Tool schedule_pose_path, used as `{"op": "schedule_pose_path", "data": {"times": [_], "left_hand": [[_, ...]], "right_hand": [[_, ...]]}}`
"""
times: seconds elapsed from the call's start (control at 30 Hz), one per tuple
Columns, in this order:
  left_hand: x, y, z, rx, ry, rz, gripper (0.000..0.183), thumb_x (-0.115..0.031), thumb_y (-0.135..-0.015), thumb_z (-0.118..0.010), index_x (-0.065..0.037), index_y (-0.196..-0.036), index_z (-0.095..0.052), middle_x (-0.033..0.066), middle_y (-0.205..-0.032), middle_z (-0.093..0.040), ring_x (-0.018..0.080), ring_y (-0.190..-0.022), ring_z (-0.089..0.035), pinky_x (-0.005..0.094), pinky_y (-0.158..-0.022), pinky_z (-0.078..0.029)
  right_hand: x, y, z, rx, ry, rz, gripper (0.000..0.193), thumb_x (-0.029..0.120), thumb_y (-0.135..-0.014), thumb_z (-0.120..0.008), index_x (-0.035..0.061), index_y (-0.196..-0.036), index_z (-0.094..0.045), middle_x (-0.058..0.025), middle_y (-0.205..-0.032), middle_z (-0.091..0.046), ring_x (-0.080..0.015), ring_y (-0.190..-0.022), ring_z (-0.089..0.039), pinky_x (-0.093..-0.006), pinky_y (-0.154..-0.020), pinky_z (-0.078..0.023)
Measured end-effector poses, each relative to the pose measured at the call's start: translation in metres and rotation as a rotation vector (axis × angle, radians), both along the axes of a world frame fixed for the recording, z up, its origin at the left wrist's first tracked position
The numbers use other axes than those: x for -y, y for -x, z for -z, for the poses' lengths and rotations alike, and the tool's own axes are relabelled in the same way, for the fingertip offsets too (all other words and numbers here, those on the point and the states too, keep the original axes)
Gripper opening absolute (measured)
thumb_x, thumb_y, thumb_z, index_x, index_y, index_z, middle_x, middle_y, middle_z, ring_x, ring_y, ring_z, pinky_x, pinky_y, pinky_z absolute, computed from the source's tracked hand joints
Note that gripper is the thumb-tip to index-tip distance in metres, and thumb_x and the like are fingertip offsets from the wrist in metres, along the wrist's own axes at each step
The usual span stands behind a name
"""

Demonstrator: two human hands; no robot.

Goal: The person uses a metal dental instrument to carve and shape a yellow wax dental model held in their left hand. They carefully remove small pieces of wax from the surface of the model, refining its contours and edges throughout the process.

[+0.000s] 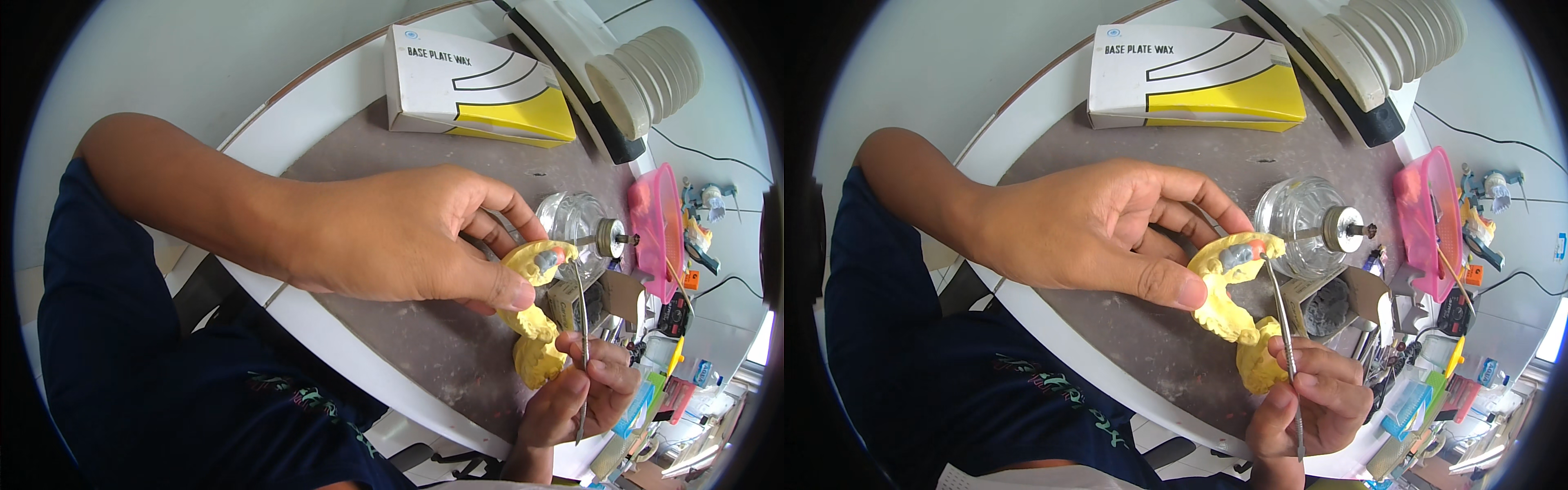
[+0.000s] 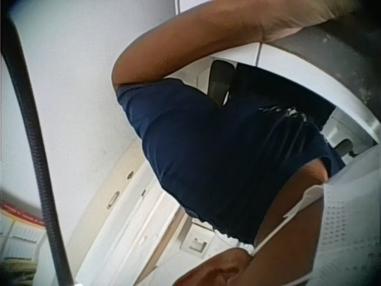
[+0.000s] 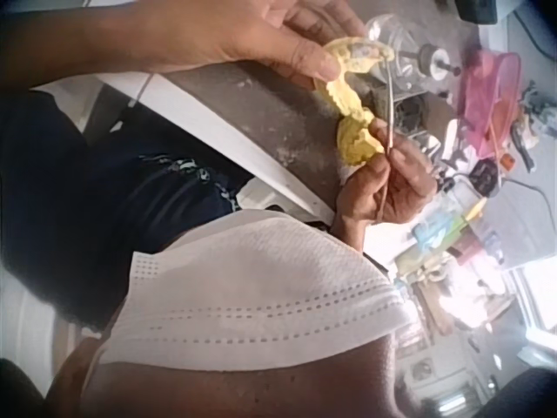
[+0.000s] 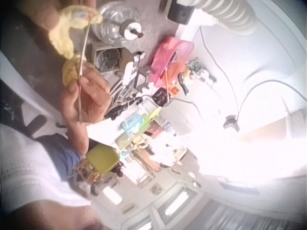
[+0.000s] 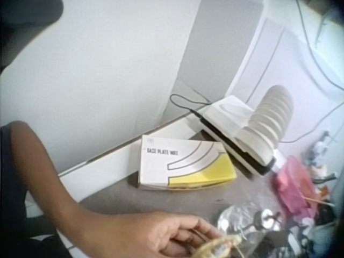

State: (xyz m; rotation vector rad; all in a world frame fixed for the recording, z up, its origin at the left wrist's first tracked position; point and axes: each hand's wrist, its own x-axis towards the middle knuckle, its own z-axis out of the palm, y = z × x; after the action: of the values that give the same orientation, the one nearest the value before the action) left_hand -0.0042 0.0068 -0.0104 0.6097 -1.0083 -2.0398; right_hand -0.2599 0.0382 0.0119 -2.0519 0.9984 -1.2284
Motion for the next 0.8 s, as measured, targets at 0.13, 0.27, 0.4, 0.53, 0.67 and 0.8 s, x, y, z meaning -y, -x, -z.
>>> {"op": "schedule_pose_path", "data": {"times": [0.13,0.27,0.4,0.53,0.67,0.8], "left_hand": [[0.0027,-0.0025,-0.0006,0.001,-0.011,0.060,0.055,-0.014,-0.093,-0.069,0.007,-0.135,-0.042,0.0135,-0.120,-0.058,0.0148,-0.106,-0.063,0.0250,-0.091,-0.053],[0.0032,-0.0028,-0.0010,-0.005,-0.025,0.085,0.056,-0.013,-0.093,-0.069,0.006,-0.137,-0.039,0.0144,-0.123,-0.055,0.0166,-0.112,-0.062,0.0257,-0.095,-0.052],[-0.0003,0.0007,0.0012,0.008,0.017,0.001,0.053,-0.016,-0.093,-0.069,0.010,-0.132,-0.046,0.0132,-0.114,-0.064,0.0118,-0.098,-0.067,0.0225,-0.082,-0.055],[-0.0002,0.0002,0.0007,0.014,0.017,0.005,0.053,-0.015,-0.093,-0.069,0.010,-0.132,-0.045,0.0138,-0.115,-0.064,0.0121,-0.099,-0.067,0.0223,-0.082,-0.055],[-0.0005,-0.0001,-0.0003,0.009,0.009,0.003,0.052,-0.014,-0.093,-0.069,0.011,-0.132,-0.045,0.0142,-0.115,-0.064,0.0123,-0.099,-0.067,0.0220,-0.083,-0.055],[0.0000,0.0004,-0.0004,0.001,0.001,0.008,0.052,-0.014,-0.093,-0.069,0.011,-0.132,-0.045,0.0145,-0.114,-0.064,0.0124,-0.099,-0.067,0.0223,-0.085,-0.055]], "right_hand": [[0.0001,0.0001,-0.0002,-0.016,-0.029,-0.008,0.023,0.021,-0.096,-0.065,0.0061,-0.105,-0.050,-0.0138,-0.095,-0.060,-0.0220,-0.087,-0.066,-0.0339,-0.081,-0.055],[0.0019,0.0061,-0.0017,-0.059,-0.056,-0.041,0.025,0.017,-0.094,-0.066,0.0062,-0.105,-0.047,-0.0141,-0.095,-0.058,-0.0255,-0.086,-0.069,-0.0388,-0.082,-0.058],[0.0020,0.0042,0.0006,-0.040,-0.048,-0.028,0.025,0.017,-0.093,-0.067,0.0059,-0.105,-0.048,-0.0143,-0.094,-0.059,-0.0256,-0.085,-0.069,-0.0383,-0.081,-0.059],[0.0022,0.0042,0.0003,-0.045,-0.050,-0.026,0.025,0.017,-0.093,-0.067,0.0059,-0.104,-0.048,-0.0144,-0.094,-0.059,-0.0256,-0.085,-0.069,-0.0378,-0.080,-0.059],[0.0027,0.0046,0.0002,-0.053,-0.053,-0.031,0.025,0.017,-0.093,-0.067,0.0060,-0.104,-0.048,-0.0142,-0.094,-0.059,-0.0255,-0.086,-0.069,-0.0376,-0.081,-0.059],[0.0025,0.0064,0.0002,-0.069,-0.049,-0.030,0.025,0.017,-0.093,-0.067,0.0061,-0.105,-0.047,-0.0141,-0.095,-0.058,-0.0254,-0.087,-0.069,-0.0373,-0.081,-0.058]]}}
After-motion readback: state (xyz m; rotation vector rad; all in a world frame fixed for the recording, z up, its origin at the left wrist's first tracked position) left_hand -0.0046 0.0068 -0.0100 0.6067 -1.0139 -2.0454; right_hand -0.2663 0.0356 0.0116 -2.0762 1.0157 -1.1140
